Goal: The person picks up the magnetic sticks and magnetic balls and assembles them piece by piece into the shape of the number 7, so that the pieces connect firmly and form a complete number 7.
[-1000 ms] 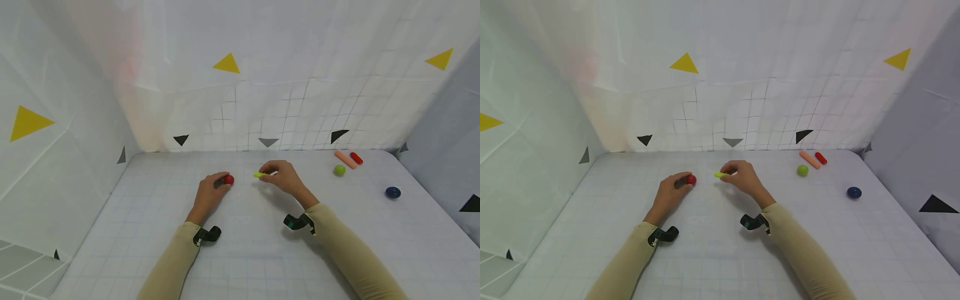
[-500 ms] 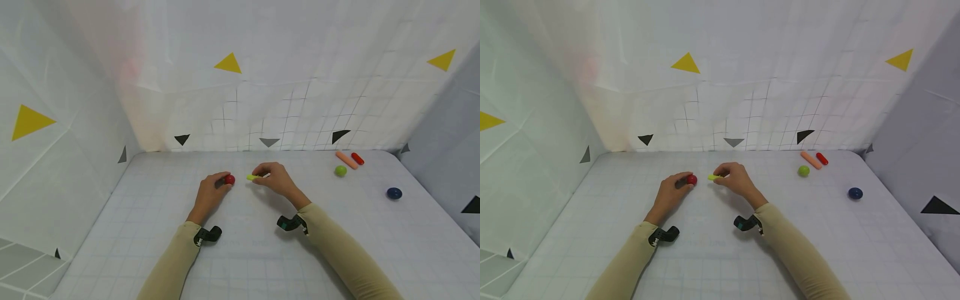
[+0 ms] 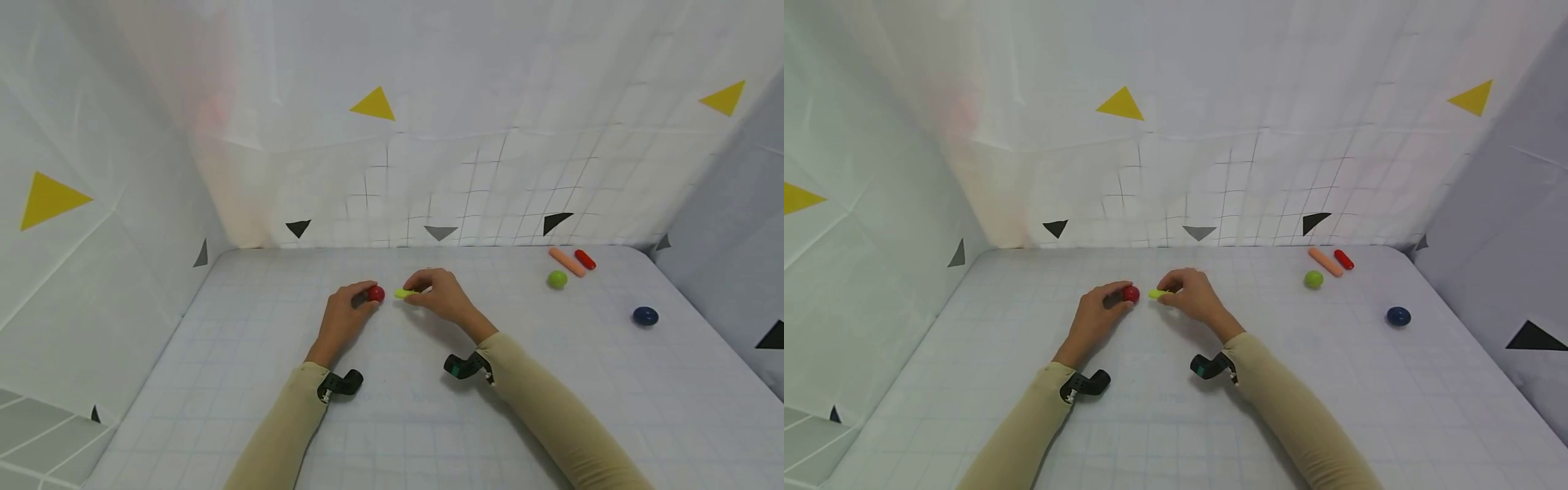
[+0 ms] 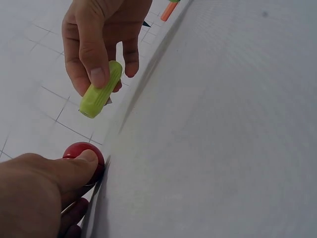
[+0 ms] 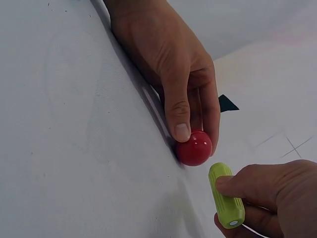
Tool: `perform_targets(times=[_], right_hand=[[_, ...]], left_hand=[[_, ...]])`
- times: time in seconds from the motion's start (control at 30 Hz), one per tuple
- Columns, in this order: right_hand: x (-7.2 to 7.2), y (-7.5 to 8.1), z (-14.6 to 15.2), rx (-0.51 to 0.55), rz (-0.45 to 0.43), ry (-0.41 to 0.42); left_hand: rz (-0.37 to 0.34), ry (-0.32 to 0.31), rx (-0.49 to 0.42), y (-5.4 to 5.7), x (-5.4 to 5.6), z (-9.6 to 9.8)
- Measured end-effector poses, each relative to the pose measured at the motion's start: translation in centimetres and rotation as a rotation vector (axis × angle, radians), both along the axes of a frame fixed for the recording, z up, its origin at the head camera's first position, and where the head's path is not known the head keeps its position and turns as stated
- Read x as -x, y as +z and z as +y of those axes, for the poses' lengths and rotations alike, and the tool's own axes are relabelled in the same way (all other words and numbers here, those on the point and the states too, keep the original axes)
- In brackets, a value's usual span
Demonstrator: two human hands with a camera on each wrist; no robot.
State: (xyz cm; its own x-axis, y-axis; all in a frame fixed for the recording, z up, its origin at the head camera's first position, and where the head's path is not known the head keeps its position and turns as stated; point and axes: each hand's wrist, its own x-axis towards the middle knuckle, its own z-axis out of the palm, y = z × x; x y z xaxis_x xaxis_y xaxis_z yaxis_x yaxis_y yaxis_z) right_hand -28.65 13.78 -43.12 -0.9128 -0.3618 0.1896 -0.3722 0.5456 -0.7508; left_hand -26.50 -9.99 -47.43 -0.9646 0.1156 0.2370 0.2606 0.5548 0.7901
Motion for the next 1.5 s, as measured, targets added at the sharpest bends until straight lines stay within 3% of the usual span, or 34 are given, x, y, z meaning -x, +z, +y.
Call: perform_targets(times=[0.6,1.5], right_hand=[[0.4,-0.7,-1.1,-0.044,-0.01,-0.002],[0.8,-1.1,-1.8,-0.019,0.021,0.025]], left_hand=[[-0.007,0.0,-0.01,-0.2,0.0,-0.1],[0.006,-0.01,-0.003,0.1,0.0,0.0]])
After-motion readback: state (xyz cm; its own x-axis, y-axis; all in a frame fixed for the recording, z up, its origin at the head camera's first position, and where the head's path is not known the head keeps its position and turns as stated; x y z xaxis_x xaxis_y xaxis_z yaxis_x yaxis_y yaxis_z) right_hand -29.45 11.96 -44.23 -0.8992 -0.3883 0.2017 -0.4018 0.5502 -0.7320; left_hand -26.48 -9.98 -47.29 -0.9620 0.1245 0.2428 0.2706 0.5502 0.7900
